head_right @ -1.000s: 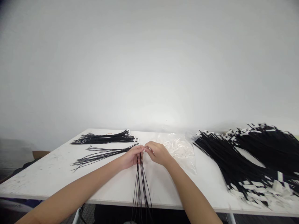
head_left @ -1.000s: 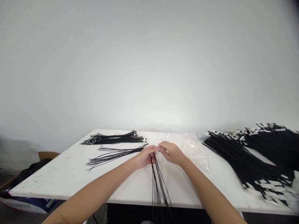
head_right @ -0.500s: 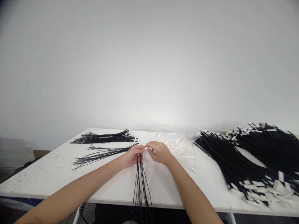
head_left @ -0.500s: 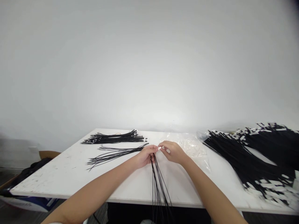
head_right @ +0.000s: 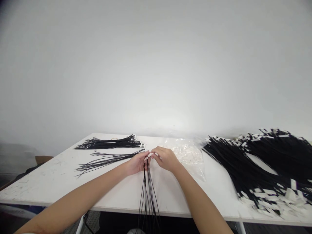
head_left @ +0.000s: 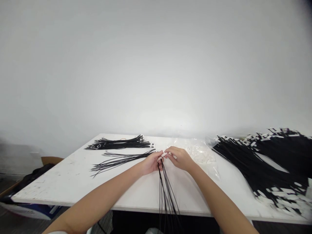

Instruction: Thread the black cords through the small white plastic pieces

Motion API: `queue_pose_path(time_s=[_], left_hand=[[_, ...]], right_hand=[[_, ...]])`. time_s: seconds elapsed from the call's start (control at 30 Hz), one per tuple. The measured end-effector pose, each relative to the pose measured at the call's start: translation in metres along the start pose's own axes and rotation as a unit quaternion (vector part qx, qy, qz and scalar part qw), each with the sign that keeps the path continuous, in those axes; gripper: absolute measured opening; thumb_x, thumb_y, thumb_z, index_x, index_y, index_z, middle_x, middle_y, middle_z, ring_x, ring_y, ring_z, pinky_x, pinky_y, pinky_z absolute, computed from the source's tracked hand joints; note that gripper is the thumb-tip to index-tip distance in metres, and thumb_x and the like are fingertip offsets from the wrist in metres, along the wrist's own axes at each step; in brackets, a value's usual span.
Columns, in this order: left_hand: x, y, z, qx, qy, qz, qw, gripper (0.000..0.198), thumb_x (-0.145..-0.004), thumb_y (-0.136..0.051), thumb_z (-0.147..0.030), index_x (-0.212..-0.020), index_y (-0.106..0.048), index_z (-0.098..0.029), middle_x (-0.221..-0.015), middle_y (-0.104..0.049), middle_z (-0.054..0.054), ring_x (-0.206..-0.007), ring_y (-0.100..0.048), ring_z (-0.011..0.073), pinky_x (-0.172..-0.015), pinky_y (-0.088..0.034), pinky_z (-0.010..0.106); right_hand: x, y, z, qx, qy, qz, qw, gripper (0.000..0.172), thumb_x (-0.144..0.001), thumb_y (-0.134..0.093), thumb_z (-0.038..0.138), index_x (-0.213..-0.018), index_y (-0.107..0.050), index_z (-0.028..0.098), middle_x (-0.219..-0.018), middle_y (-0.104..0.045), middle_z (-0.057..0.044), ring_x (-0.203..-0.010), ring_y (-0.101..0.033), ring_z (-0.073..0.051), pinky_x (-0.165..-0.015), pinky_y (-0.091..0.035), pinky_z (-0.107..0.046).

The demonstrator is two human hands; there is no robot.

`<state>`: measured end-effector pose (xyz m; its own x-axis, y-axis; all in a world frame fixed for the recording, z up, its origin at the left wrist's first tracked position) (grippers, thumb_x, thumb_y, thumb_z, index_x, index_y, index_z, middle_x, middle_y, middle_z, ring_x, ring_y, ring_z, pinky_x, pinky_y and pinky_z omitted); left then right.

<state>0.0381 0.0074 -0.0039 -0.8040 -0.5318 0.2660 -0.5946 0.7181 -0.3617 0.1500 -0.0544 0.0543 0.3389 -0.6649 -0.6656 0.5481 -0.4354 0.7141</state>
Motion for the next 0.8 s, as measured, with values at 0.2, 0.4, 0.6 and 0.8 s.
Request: queue_pose_path(time_s=[0.2,0.4,0.6,0.8], left_hand=[[-0.0004,0.0009,0.0001,-0.007,-0.025,-0.011,1.000,0.032,-0.072,-0.057,-0.049,-0.077,-0.052,-0.018,-0.055,-0.038,-0.005,-0.045,-0.041,0.0091,-0.050,-0.037,0.026],[-0.0027,0.0031,0.0010,-0.017,-0.036,0.001,0.999,0.034,-0.071,-0.059,-0.049,-0.079,-0.052,-0.018,-0.059,-0.041,-0.004,-0.045,-0.043,0.0092,-0.048,-0.037,0.026],[-0.0035,0.0044,0.0009,-0.023,-0.048,-0.007,0.999,0.032,-0.069,-0.062,-0.047,-0.078,-0.054,-0.017,-0.057,-0.038,-0.005,-0.044,-0.043,0.0084,-0.048,-0.038,0.025],[-0.0019,0.0044,-0.0005,-0.005,-0.061,-0.021,0.998,0.029,-0.068,-0.064,-0.044,-0.075,-0.053,-0.018,-0.060,-0.041,-0.004,-0.045,-0.042,0.0073,-0.047,-0.036,0.024]], right_hand=[[0.0000,-0.0022,0.0020,-0.006,-0.006,0.022,1.000,0.018,-0.088,-0.042,0.024,-0.100,-0.055,0.021,-0.089,-0.063,-0.004,-0.075,-0.056,-0.013,-0.063,-0.042,-0.024],[0.0008,-0.0043,-0.0004,-0.006,-0.014,0.036,0.999,0.019,-0.088,-0.041,0.023,-0.102,-0.055,0.022,-0.090,-0.062,-0.003,-0.077,-0.055,-0.012,-0.064,-0.042,-0.024],[0.0010,-0.0070,-0.0036,0.007,-0.021,0.046,0.999,0.020,-0.089,-0.039,0.023,-0.100,-0.055,0.022,-0.090,-0.062,-0.004,-0.081,-0.055,-0.013,-0.066,-0.041,-0.024],[0.0029,-0.0034,-0.0042,0.046,-0.035,-0.005,0.998,0.020,-0.087,-0.044,0.030,-0.101,-0.054,0.020,-0.091,-0.061,-0.005,-0.064,-0.052,-0.010,-0.059,-0.039,-0.022]])
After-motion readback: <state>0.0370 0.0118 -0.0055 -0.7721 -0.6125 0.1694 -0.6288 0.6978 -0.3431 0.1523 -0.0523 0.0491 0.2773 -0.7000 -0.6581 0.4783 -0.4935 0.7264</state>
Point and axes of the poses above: each hand's wrist, its own x-axis away from the middle knuckle, its own y-axis out of the back of the hand, z = x × y, the point moved 5 cm from there along -x, towards the middle knuckle
